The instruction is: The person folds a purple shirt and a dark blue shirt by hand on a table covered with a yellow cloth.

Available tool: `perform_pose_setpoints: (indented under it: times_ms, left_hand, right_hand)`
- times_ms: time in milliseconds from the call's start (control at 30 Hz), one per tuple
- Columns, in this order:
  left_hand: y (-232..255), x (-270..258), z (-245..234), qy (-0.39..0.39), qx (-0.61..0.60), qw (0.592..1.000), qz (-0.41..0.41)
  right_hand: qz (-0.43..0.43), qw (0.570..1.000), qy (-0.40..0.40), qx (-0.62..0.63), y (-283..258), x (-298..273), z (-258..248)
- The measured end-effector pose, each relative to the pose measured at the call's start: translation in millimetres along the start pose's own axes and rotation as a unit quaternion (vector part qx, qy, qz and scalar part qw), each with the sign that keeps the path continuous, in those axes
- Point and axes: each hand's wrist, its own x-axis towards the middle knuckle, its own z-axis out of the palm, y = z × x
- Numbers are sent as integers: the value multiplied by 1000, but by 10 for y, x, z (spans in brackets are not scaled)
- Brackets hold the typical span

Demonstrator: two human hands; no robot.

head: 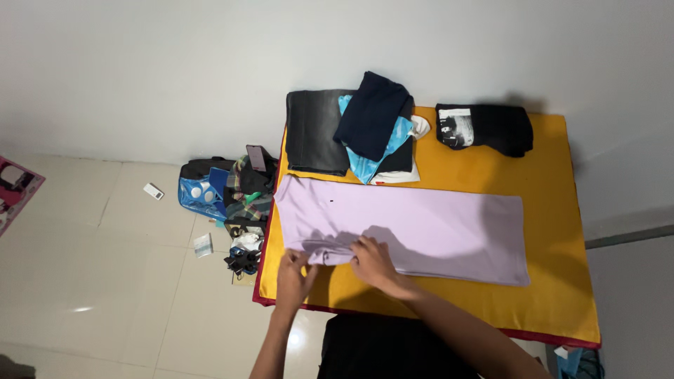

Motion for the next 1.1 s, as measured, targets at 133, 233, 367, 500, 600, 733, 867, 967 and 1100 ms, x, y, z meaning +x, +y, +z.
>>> perform_pose_setpoints:
  times_ms: [133,233,367,500,600,733,867,967,1100]
  left_hand:
    - [-153,397,61,11,-52,996,-77]
    - [-269,669,181,-15,-58,983,-175]
    - [-499,932,426,33,-74,990,-112]
    - [-697,1051,669,15,16,984,-178]
    - [-730,1032,693,31,114,977,-176]
    - [-717,974,621,136,195,954,-185]
    - [-974,1006,644,142,106,944,-279]
    - [-1238,1158,719,127,47,924,-357]
    - [-1489,1235,706,169,10,961,-218]
  right_hand:
    - [-42,987,31,152,176,394,-182]
    - [-107,966,92,217,276,651,-288]
    - [-38,966,107,233,349,887,-319]
    - [24,972,123,198,394,1005,-263]
    - [-4,981,182,71,366,1020,-241]
    - [-170,962,210,37,133,771,-133]
    - [-191,971,89,113,-116,634,40]
    - [-180,972,89,120,-148,631,168]
    - [-209,965,97,124,12,649,258]
